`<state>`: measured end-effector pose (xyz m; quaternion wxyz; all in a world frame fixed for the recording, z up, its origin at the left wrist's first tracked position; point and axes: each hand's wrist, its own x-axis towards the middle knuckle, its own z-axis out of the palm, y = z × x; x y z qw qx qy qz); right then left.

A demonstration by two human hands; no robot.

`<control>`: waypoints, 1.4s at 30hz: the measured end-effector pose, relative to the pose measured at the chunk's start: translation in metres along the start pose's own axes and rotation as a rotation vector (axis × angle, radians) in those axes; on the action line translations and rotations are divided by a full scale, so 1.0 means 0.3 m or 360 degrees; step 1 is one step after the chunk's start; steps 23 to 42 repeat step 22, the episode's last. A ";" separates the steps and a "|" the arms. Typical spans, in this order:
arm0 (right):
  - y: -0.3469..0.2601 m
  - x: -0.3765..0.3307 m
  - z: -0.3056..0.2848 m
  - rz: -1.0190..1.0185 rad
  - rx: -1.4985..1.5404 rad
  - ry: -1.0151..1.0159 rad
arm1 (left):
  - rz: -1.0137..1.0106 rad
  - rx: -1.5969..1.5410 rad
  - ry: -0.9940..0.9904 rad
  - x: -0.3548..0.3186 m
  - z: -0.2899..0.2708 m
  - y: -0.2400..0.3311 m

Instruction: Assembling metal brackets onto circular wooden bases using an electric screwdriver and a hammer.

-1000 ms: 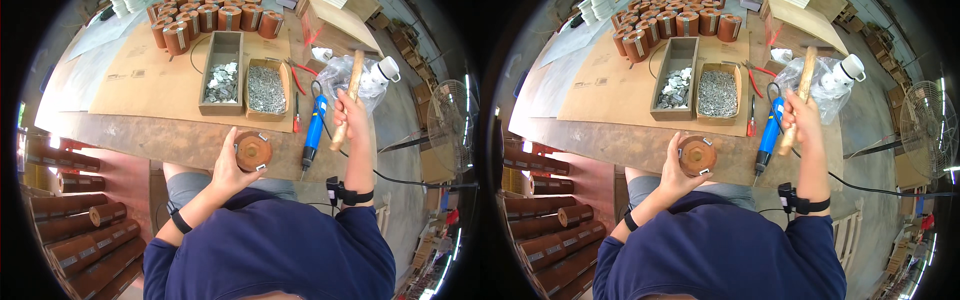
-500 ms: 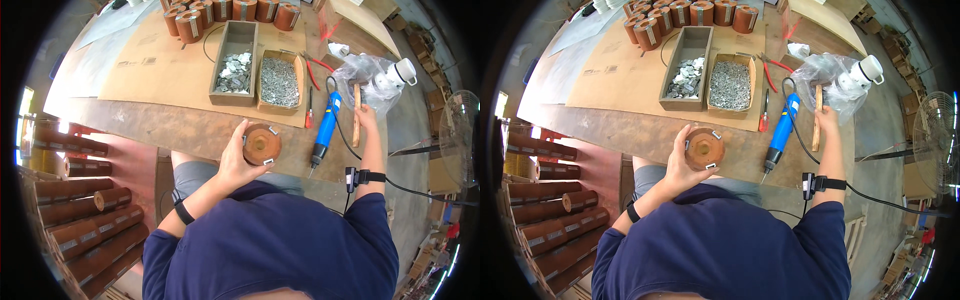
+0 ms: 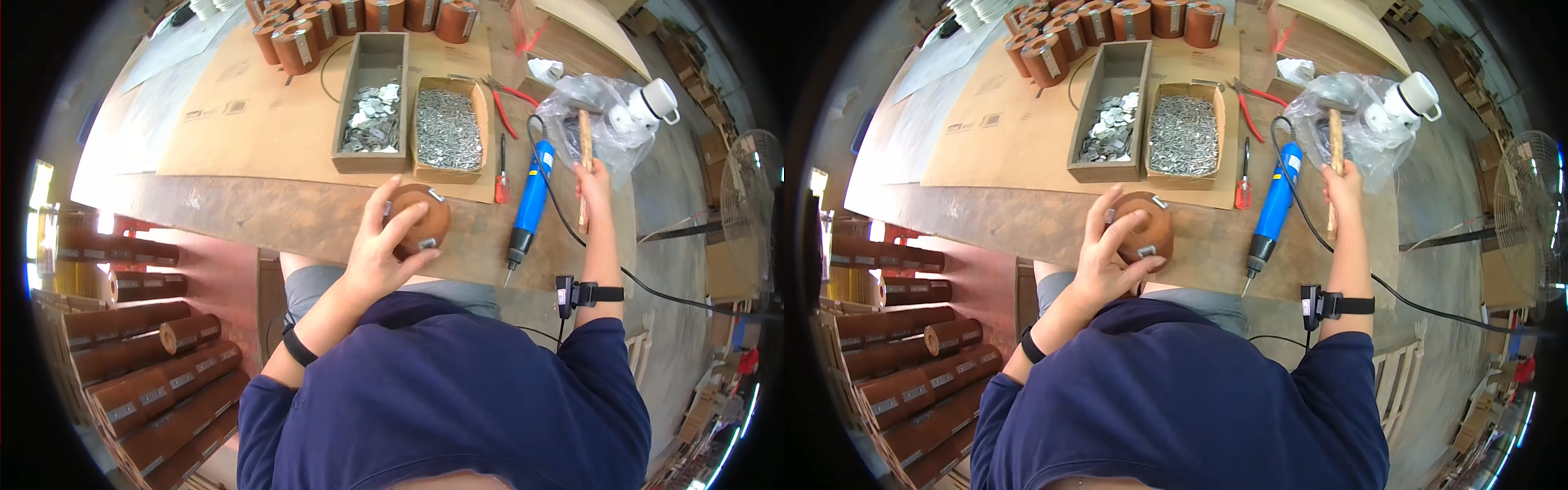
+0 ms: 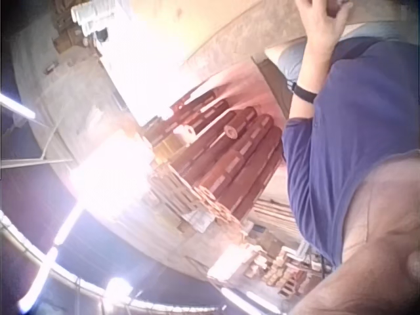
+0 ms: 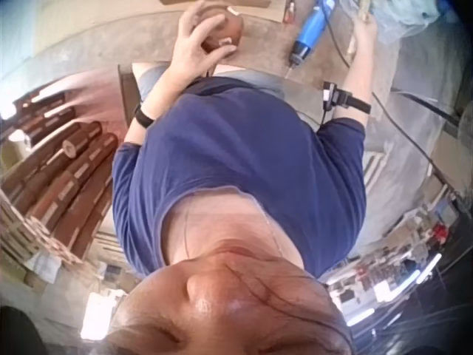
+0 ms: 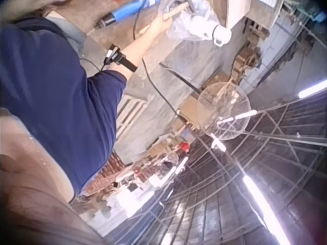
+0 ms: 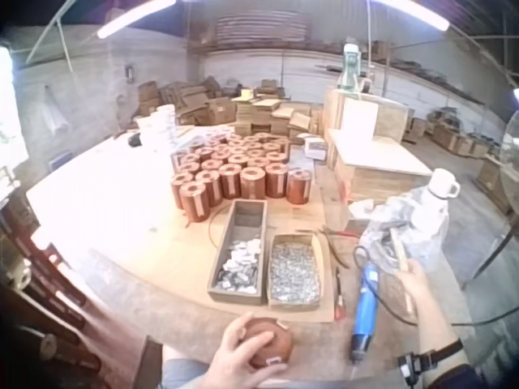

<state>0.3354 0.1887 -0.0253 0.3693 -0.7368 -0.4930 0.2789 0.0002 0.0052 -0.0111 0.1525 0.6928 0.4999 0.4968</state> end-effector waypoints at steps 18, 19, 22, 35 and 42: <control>0.095 0.074 0.093 -0.0169 -0.0139 -0.0244 | 0.0607 0.0284 0.0073 -0.086 0.006 -0.019; 0.140 0.111 0.105 -0.0319 -0.0280 -0.0149 | 0.0601 0.0289 0.0071 -0.086 0.010 -0.019; 0.225 0.217 0.128 -0.0569 -0.0777 0.0054 | 0.0450 0.0104 0.0248 -0.092 0.018 -0.015; 0.225 0.217 0.128 -0.0569 -0.0777 0.0054 | 0.0450 0.0104 0.0248 -0.092 0.018 -0.015; 0.225 0.217 0.128 -0.0569 -0.0777 0.0054 | 0.0450 0.0104 0.0248 -0.092 0.018 -0.015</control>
